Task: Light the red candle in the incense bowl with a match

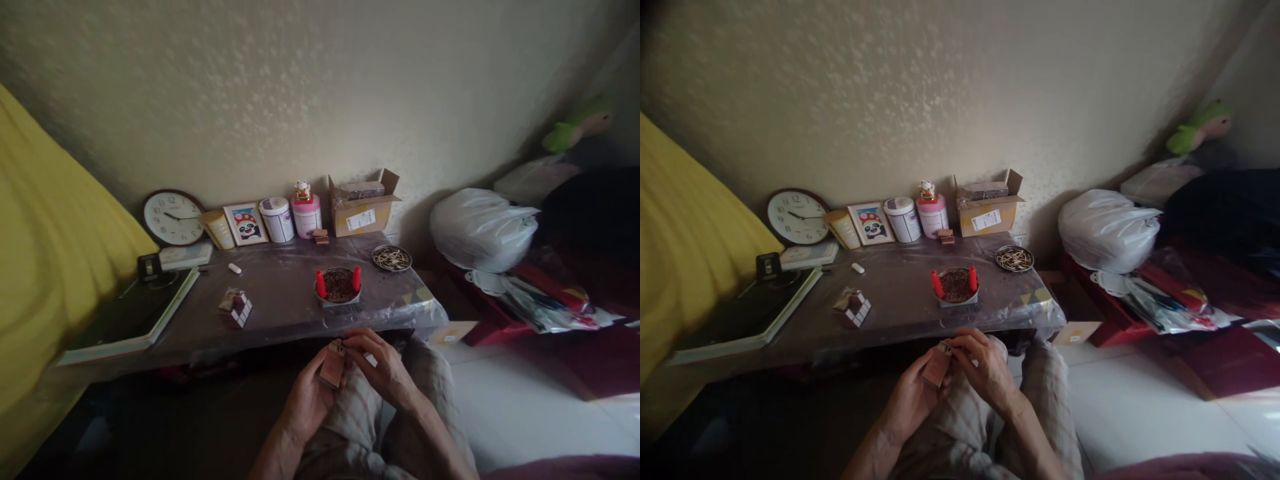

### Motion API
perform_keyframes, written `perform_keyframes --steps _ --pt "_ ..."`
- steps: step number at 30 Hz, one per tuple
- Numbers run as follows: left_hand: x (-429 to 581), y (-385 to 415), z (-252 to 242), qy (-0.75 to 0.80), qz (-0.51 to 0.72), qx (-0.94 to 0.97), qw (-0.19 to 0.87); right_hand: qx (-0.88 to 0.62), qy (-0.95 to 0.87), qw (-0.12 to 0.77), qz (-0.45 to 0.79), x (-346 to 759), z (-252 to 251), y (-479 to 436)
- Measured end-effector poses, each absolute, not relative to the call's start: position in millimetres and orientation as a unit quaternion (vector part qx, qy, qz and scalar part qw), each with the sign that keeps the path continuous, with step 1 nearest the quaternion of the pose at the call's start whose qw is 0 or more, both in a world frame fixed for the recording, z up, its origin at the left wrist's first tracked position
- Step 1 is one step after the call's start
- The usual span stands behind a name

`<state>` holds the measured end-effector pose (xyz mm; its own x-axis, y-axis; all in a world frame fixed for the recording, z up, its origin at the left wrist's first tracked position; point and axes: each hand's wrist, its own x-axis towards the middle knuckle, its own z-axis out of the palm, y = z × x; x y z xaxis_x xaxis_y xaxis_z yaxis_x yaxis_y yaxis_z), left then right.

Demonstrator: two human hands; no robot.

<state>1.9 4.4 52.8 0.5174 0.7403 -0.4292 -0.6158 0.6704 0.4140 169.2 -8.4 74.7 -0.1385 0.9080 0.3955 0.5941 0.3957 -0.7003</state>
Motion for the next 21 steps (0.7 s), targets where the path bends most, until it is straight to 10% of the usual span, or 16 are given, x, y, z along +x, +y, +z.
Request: perform_keyframes --steps 21 --pt "-2 3 44 0.367 0.396 0.254 0.802 -0.482 -0.810 0.292 0.162 162 67 -7"
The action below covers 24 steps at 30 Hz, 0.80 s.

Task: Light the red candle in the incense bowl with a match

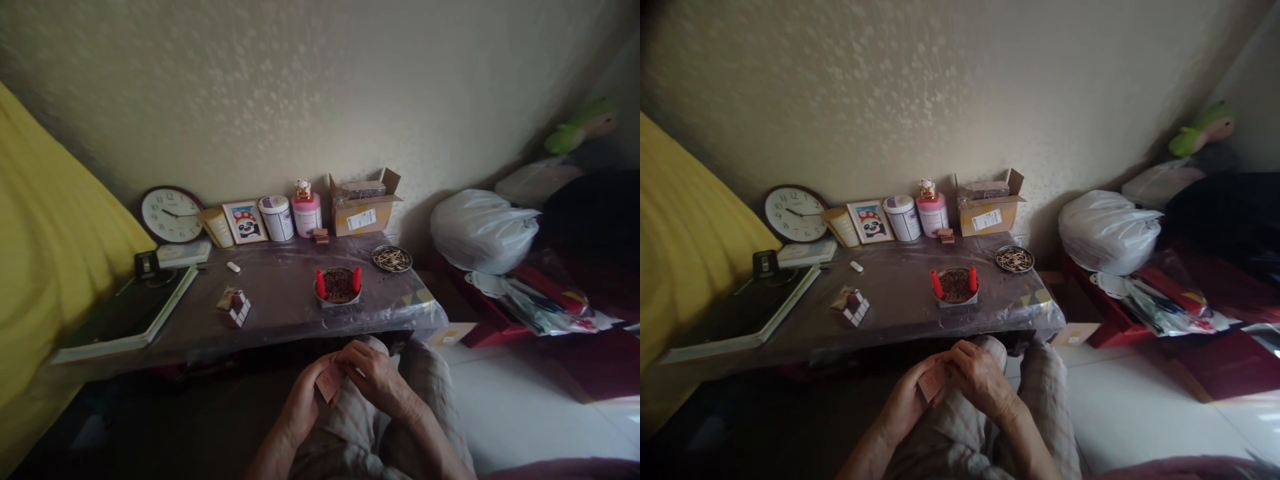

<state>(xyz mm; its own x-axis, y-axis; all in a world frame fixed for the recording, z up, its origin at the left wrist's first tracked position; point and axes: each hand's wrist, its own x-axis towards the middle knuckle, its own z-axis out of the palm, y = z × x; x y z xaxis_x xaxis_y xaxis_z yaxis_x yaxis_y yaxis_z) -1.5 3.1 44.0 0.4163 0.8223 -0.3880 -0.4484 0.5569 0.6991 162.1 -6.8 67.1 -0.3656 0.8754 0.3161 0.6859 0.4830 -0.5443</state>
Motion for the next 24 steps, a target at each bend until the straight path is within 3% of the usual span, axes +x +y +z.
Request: perform_keyframes --steps 24 --pt "-17 5 42 0.324 0.347 0.297 0.829 -0.468 -0.834 0.228 0.183 165 68 -5"
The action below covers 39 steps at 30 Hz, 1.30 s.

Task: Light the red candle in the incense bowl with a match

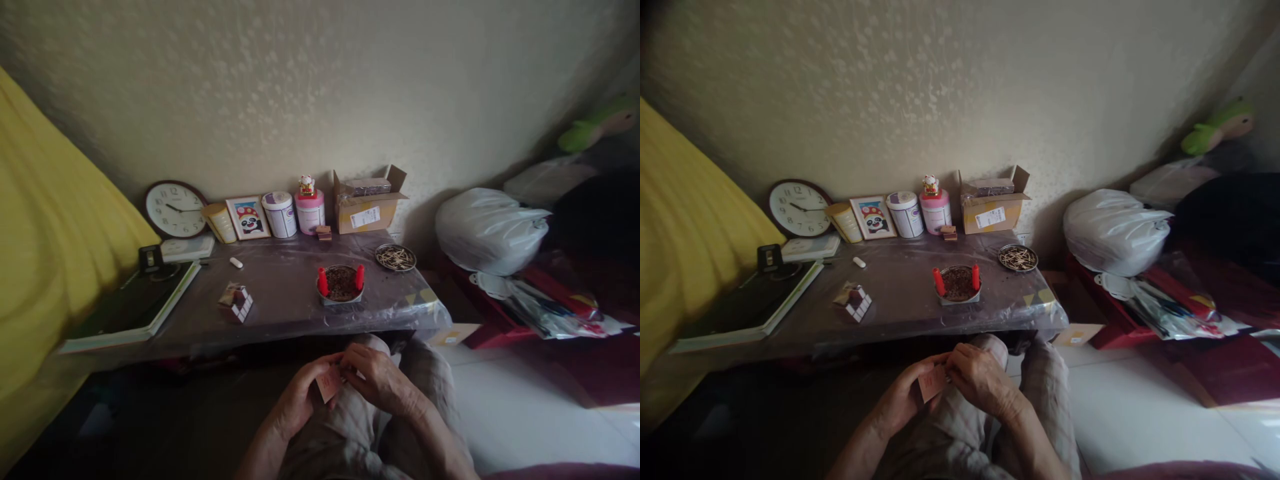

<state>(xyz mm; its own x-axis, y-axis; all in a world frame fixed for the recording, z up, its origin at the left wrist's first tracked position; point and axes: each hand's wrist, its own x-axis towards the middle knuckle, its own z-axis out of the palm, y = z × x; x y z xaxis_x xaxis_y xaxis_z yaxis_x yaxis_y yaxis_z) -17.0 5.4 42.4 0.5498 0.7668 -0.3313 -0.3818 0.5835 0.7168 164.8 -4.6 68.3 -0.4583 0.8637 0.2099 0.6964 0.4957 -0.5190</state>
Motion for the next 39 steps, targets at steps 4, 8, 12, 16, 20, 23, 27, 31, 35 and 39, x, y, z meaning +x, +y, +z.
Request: perform_keyframes --steps 4,8,12,16,20,23,27,31,35,39 --pt "-17 5 41 0.335 0.348 0.288 0.827 -0.470 -0.837 0.214 0.180 164 72 -6" --pt "-17 6 36 0.338 0.348 0.278 0.829 -0.469 -0.839 0.211 0.179 163 76 -6" --pt "-17 6 31 0.349 0.364 0.290 0.813 -0.470 -0.841 0.193 0.190 161 78 -5" --pt "-15 6 31 0.362 0.381 0.301 0.795 -0.479 -0.843 0.175 0.173 162 75 -3" --pt "-13 8 36 0.370 0.393 0.312 0.782 -0.495 -0.829 0.191 0.180 170 70 -1" --pt "-13 9 39 0.374 0.406 0.325 0.768 -0.501 -0.807 0.233 0.211 175 70 1" --pt "-13 10 41 0.377 0.418 0.338 0.755 -0.517 -0.777 0.290 0.211 176 71 3" --pt "-13 12 42 0.384 0.437 0.337 0.740 -0.520 -0.765 0.335 0.180 173 74 4" --pt "-11 13 43 0.398 0.466 0.322 0.722 -0.529 -0.755 0.345 0.175 172 76 3" --pt "-10 13 44 0.408 0.488 0.304 0.709 -0.524 -0.755 0.348 0.183 170 74 1"
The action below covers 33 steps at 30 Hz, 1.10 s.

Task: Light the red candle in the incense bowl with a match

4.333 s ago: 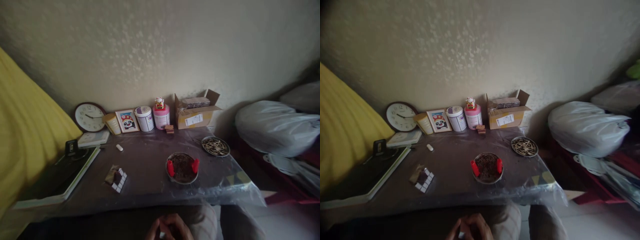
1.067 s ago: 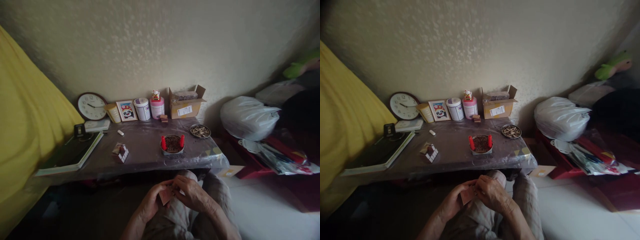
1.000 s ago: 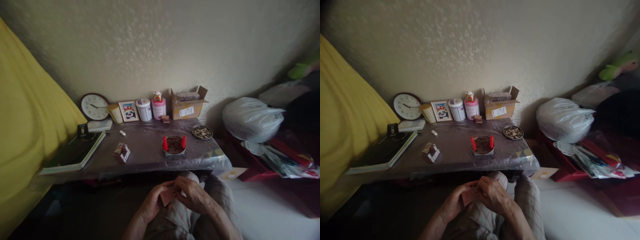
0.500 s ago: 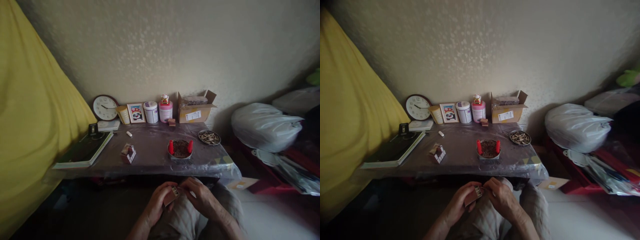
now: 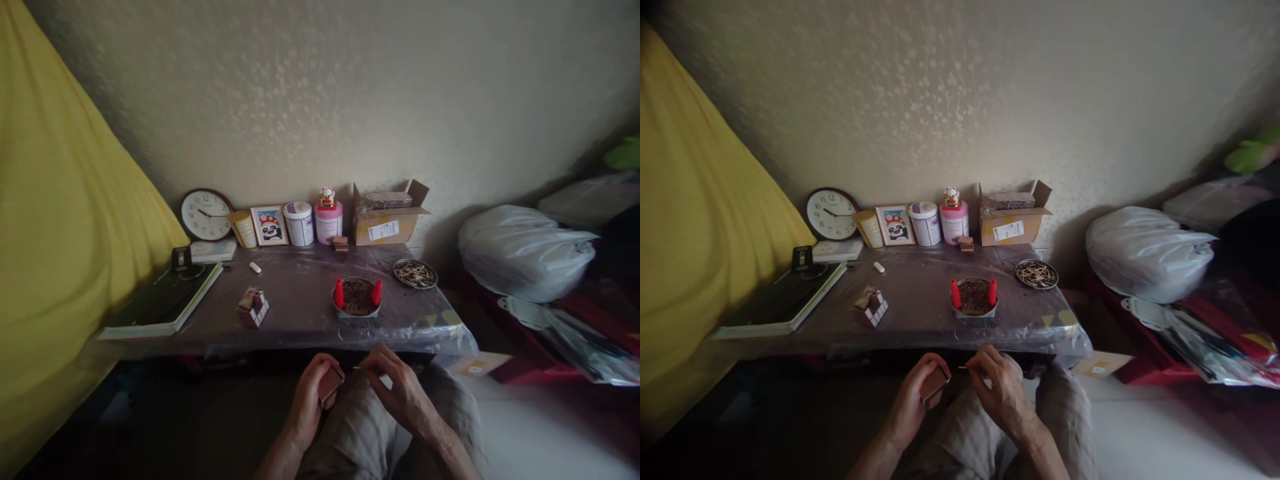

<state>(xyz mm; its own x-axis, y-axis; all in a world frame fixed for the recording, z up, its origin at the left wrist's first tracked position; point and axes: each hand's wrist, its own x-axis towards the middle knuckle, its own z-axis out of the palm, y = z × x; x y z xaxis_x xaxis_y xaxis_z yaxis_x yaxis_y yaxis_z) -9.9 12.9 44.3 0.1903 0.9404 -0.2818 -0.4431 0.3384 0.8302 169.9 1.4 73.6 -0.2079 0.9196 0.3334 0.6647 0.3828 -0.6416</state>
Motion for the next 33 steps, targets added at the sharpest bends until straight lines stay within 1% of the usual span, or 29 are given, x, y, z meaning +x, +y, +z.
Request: perform_keyframes --steps 9,18,25,29,33 --pt "-6 19 44 0.417 0.520 0.243 0.704 -0.528 -0.758 0.334 0.186 164 73 -4" --pt "-8 21 47 0.420 0.515 0.225 0.712 -0.514 -0.761 0.359 0.165 160 78 -7" --pt "-3 20 50 0.429 0.510 0.228 0.710 -0.511 -0.786 0.323 0.131 153 74 -6" --pt "-2 21 46 0.411 0.520 0.237 0.710 -0.505 -0.787 0.336 0.110 152 71 -6" --pt "-5 22 47 0.379 0.518 0.243 0.727 -0.515 -0.770 0.367 0.079 153 73 -5"
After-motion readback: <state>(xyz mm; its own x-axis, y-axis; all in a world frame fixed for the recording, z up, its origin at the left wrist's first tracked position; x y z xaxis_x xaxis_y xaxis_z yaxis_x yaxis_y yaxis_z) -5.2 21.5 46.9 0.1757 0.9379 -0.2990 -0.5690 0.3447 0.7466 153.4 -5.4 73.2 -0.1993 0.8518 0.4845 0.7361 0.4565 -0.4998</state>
